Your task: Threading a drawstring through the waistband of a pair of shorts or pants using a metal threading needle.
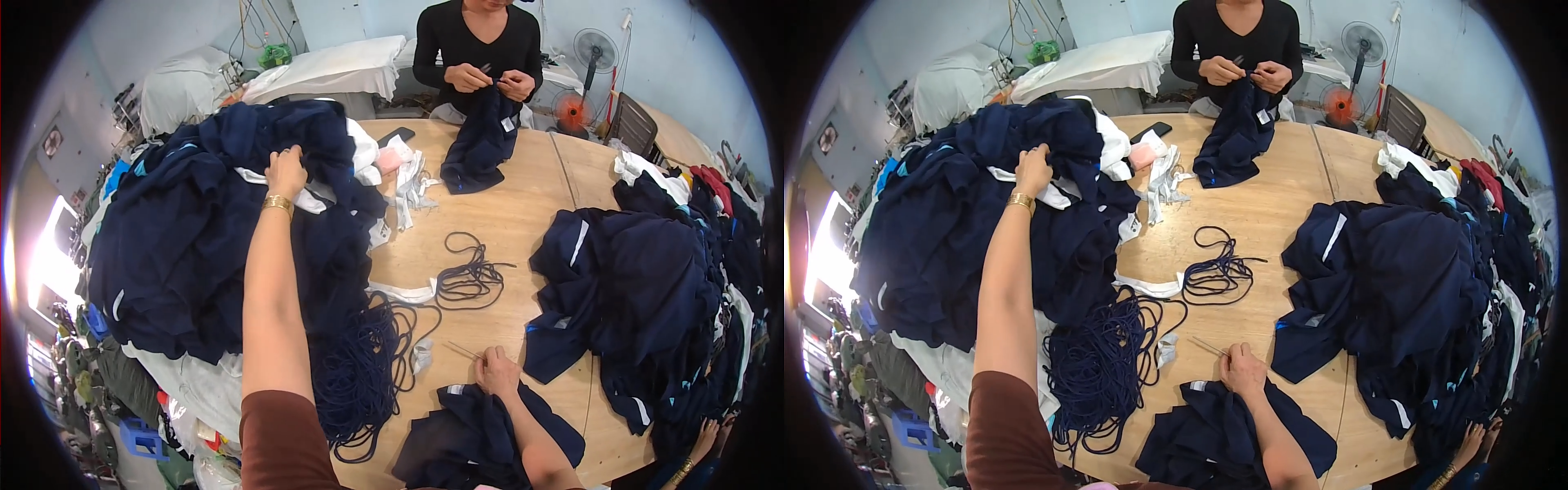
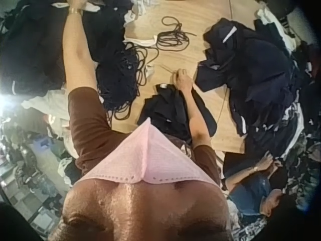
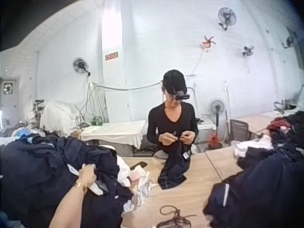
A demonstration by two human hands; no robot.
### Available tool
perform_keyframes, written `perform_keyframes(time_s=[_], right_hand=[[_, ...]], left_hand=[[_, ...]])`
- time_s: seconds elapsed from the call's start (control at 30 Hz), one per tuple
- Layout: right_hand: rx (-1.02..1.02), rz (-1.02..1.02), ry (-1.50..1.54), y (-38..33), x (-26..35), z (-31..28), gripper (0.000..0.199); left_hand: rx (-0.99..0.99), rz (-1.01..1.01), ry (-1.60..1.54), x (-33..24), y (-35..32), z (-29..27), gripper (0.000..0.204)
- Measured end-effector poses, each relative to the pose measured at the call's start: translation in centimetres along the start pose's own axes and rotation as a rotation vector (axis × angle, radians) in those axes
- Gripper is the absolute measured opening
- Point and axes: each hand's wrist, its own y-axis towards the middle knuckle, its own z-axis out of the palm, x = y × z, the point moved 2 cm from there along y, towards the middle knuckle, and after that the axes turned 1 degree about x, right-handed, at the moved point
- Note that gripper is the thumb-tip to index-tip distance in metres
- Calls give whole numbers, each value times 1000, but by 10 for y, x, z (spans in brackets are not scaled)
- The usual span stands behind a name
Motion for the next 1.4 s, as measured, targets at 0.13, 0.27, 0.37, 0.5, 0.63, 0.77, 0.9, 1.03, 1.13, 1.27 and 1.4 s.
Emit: perform_keyframes(time_s=[0.13,0.27,0.37,0.5,0.63,0.77,0.9,1.03,1.13,1.27,1.4], right_hand=[[6,14,-22,-2,-2,2,18],[-1,-5,-13,-1,-2,6,17],[-43,-20,-30,-3,-9,11,16],[-92,-6,-25,-2,-7,10,17],[-208,-91,229,5,-3,14,10],[-311,-60,433,-83,-123,-5,12],[-400,-7,657,32,-75,-52,14],[-34,336,1198,-5,-90,-116,18],[65,393,980,-53,-78,-153,18],[155,318,547,-128,-66,-118,37],[-121,219,339,-148,-24,-106,31]], left_hand=[[-338,-68,-583,16,-14,-26,36],[-702,-54,-942,60,-37,-58,41],[-710,53,-1281,55,-77,-100,36],[-694,145,-1564,11,-164,-159,34],[-474,243,-1593,-73,-267,-155,33],[-295,568,-1571,-150,-342,-173,33],[240,569,-1620,-178,-390,-136,28],[495,1064,-786,-155,-439,-110,29],[1070,1124,-754,-147,-466,-139,36],[909,1366,-1339,-165,-469,-214,33],[702,1223,-2547,-190,-511,-245,22]])
